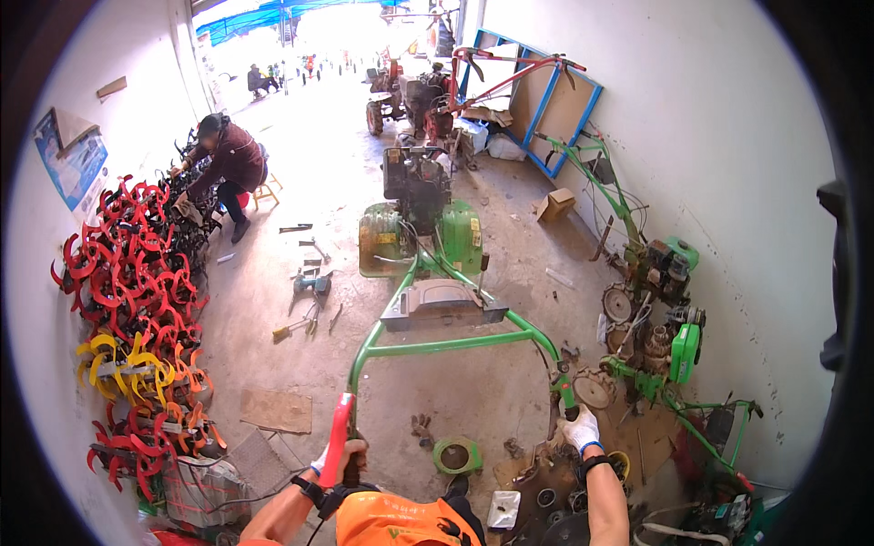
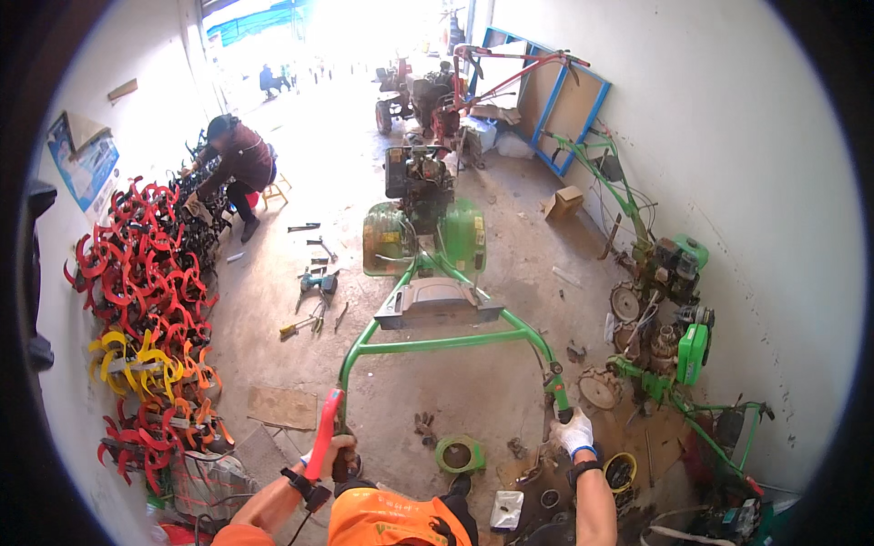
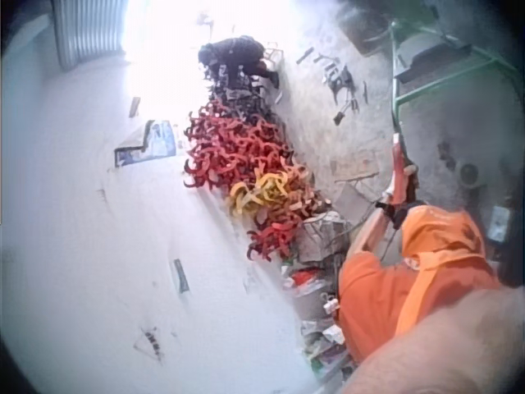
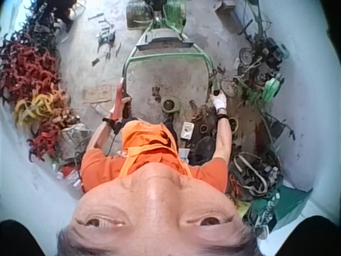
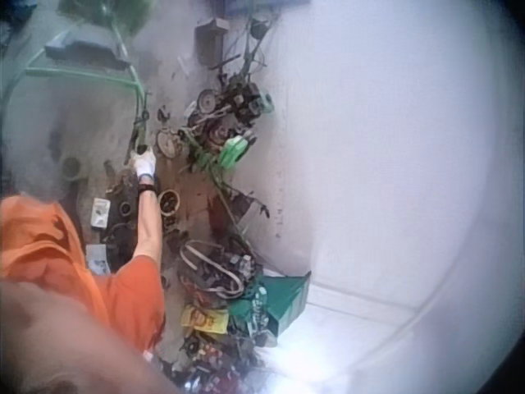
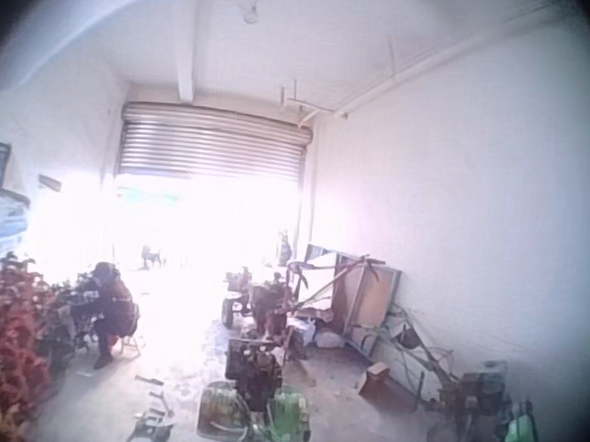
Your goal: The person assembles a green two-wheeled tractor by attaching the handlebar frame to the engine unit, tightening fasteners, and adjusting the engine components. The person then repositions the assembled unit within the workshop.
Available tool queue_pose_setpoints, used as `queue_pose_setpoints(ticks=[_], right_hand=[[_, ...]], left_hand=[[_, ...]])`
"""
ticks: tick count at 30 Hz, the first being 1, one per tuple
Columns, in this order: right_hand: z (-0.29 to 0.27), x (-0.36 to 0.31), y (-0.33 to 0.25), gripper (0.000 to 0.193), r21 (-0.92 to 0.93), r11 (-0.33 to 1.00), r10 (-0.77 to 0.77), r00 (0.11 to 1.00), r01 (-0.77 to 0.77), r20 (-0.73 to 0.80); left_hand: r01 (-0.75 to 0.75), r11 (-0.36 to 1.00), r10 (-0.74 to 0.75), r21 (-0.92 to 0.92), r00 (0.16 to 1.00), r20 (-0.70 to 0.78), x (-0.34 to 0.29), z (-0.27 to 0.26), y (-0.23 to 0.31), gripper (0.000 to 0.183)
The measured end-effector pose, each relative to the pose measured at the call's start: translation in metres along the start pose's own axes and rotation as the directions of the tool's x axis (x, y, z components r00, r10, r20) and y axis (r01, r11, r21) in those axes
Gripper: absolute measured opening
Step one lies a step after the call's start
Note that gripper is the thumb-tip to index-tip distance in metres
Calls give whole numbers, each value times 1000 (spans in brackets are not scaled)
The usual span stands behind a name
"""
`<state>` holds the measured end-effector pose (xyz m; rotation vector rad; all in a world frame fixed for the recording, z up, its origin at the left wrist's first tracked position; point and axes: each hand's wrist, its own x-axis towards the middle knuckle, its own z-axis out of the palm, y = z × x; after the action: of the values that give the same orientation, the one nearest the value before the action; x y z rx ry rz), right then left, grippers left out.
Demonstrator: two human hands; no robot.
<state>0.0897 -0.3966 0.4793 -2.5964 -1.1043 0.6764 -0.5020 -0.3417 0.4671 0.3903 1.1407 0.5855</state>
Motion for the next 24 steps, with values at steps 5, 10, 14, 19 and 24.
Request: queue_pose_setpoints(ticks=[5,10,14,19,24], right_hand=[[-27,76,56,66,-136,991,-5,994,-9,-105],[-77,116,86,59,-198,980,-32,972,-15,-234],[-115,119,100,57,-277,959,5,976,-67,-218],[-119,100,139,67,-306,922,200,968,-239,-153],[-101,81,188,58,-299,923,197,965,-241,-172]], left_hand=[[4,1000,-4,9,999,-41,24,72,-68,19],[-1,995,-4,-95,998,-58,18,147,-110,24],[37,995,-38,-89,999,-9,-3,191,-135,19],[52,998,-48,-39,993,106,-18,214,-174,21],[119,992,-111,-32,976,189,-27,216,-205,21]])
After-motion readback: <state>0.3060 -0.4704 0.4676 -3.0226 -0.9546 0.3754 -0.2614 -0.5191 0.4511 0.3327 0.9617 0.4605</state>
